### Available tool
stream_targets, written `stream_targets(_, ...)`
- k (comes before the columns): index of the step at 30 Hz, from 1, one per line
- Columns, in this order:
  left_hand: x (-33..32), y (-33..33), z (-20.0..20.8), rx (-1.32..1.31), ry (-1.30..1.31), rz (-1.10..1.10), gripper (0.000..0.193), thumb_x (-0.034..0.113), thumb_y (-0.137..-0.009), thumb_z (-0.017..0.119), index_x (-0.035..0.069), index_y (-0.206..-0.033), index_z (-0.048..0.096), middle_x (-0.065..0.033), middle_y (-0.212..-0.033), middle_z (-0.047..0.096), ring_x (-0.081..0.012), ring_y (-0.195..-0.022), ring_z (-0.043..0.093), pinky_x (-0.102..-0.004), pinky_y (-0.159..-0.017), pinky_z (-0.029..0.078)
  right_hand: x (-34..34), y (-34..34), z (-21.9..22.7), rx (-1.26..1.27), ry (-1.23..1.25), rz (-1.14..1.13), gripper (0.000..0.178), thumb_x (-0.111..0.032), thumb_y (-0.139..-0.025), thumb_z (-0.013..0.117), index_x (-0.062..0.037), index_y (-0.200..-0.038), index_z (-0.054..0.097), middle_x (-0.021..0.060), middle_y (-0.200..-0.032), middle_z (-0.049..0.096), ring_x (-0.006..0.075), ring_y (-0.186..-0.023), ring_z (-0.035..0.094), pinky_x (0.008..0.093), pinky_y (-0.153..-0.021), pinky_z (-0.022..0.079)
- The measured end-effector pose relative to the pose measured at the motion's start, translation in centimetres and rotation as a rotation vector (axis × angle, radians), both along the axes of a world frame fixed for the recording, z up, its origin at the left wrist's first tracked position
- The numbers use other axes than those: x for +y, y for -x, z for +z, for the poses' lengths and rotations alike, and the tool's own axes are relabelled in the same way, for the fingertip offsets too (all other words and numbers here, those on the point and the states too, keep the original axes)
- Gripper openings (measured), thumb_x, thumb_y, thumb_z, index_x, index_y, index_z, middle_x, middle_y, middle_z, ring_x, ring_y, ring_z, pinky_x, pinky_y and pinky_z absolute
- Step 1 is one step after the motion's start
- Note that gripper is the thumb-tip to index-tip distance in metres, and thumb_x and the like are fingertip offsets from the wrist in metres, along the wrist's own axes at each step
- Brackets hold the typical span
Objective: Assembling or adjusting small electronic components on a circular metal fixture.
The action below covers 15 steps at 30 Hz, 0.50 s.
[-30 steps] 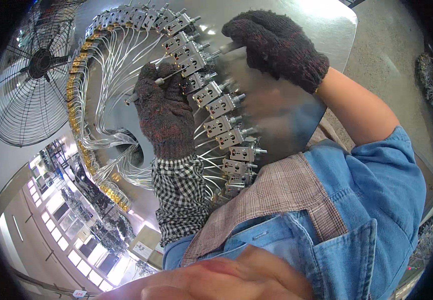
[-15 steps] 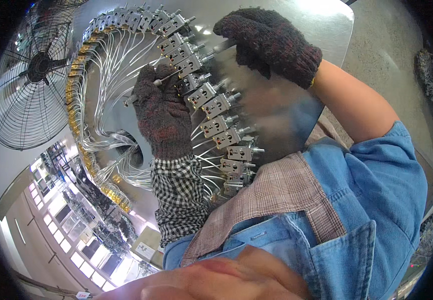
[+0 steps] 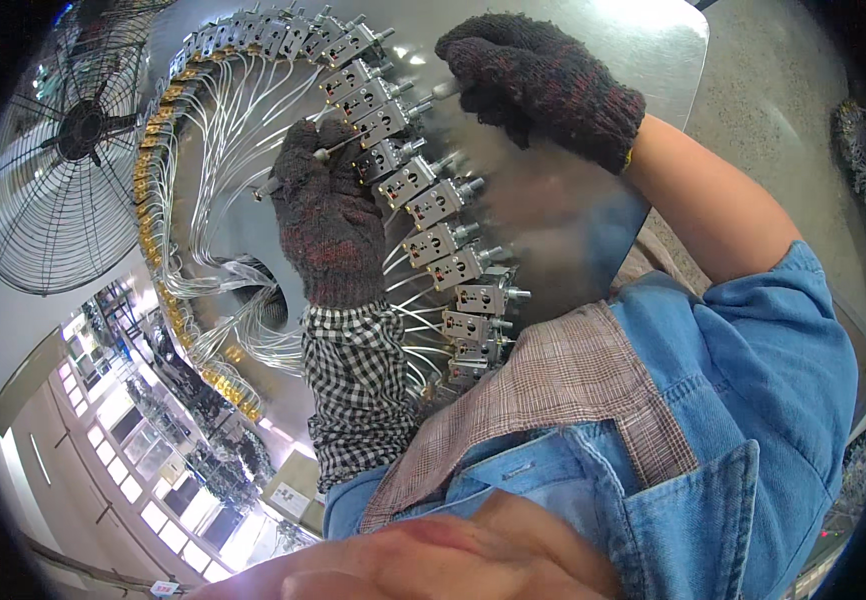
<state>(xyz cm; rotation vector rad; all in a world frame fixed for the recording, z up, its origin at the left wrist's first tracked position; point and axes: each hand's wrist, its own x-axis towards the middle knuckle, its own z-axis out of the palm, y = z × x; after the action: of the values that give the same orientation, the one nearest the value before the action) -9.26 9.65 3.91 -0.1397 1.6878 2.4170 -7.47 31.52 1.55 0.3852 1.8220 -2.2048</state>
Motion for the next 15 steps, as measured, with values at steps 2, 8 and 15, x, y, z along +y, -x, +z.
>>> stream_targets(2,0.3,0.1,-0.3,0.023,-0.027,-0.007,0.027,0.02,-0.09,0.049,0.002,-0.111,0.049,-0.0109,-0.098,0.059,-0.0208,-0.084,0.061,-0.0304,-0.066,0.053,0.1,0.0,-0.7,0.161,-0.055,-0.025,0.04,-0.036,-0.085,0.056,-0.007,-0.112,0.055,0.0081,-0.076,0.061,0.0114,-0.059,0.057,0.0229,-0.042,0.043)
stream_targets(8,0.3,0.3,-0.3,-0.017,-0.145,0.089,0.025,0.017,-0.088,0.054,-0.001,-0.104,0.054,-0.0118,-0.093,0.06,-0.0194,-0.087,0.059,-0.0317,-0.077,0.052,0.5,-0.4,1.3,0.054,0.029,0.062,0.04,-0.035,-0.085,0.056,-0.0074,-0.114,0.054,0.008,-0.075,0.061,0.0116,-0.058,0.056,0.0229,-0.042,0.043)
stream_targets(15,0.5,0.3,-0.1,-0.058,-0.162,0.103,0.026,0.017,-0.088,0.052,-0.001,-0.107,0.052,-0.0131,-0.093,0.059,-0.0215,-0.082,0.061,-0.0313,-0.069,0.053,0.3,-0.7,0.6,0.164,0.008,0.009,0.037,-0.031,-0.086,0.055,-0.0103,-0.116,0.053,0.0061,-0.082,0.06,0.0096,-0.061,0.055,0.0221,-0.047,0.045)
